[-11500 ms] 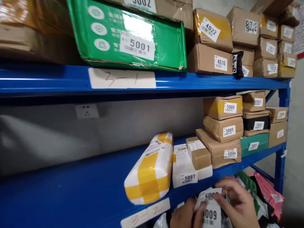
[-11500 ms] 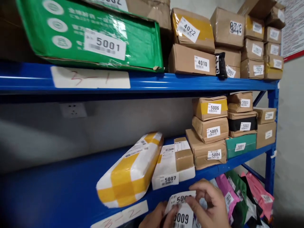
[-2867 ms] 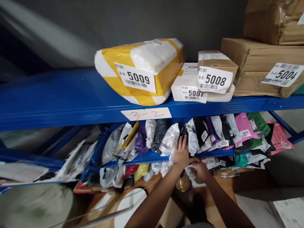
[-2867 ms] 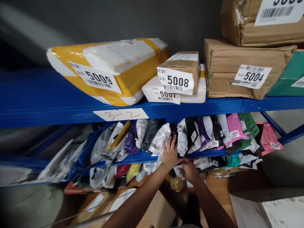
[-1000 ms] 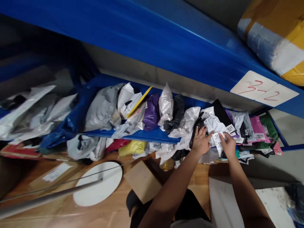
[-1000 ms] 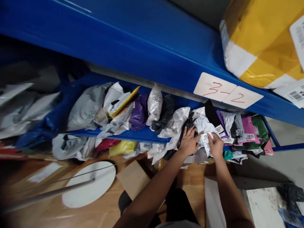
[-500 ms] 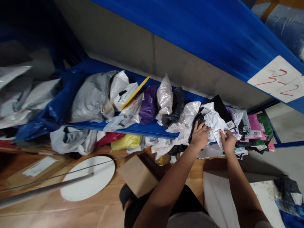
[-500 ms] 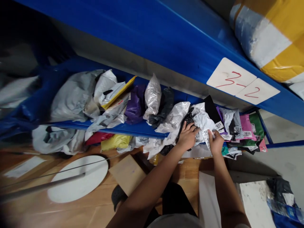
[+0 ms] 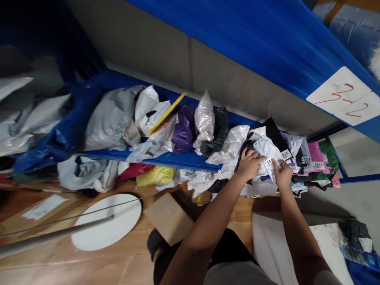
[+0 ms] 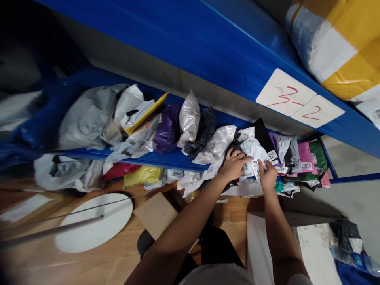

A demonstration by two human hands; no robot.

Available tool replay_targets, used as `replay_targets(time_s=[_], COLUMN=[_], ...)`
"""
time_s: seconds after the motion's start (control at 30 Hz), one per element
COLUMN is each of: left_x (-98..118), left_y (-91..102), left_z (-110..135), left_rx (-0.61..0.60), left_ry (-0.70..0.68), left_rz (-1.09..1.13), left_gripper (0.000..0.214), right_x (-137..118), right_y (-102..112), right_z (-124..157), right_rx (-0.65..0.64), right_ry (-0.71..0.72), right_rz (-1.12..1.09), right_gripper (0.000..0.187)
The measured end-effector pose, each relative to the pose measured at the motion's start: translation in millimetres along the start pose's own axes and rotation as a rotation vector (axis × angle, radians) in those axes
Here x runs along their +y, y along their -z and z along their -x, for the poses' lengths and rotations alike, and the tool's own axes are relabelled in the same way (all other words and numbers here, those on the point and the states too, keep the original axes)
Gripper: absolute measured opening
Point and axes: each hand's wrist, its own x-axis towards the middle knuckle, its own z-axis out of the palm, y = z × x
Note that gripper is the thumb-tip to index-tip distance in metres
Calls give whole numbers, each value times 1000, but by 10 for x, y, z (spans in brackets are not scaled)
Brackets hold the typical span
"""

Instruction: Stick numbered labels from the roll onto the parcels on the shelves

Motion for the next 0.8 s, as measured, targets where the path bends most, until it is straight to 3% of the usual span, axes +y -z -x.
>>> replay_targets(time_s=[0.17,0.47,0.57,0.67,0.8], left_x=[98,334,376,391,415], left_y=[-52,-162,-203,-214,-222], left_z=[-107,-319,-355,-382,-429], left_rx=[-4,118,161,139,46], left_ry=[111,346,372,391,442], left_rz=[24,78,30,6,-37], left_gripper=[39,16,14,12,16], right_x=[5,90,135,153,181], right_y=[73,5,4,-12,-82], right_z=[24,15,45,88,186], right_rx=[-110,-43,-90,-135,-24], right_ry=[-41,-70,-97,-124,-276], right_rz=[-157,-131,-205,-307,-416], right_gripper=[59,57,57,56,61])
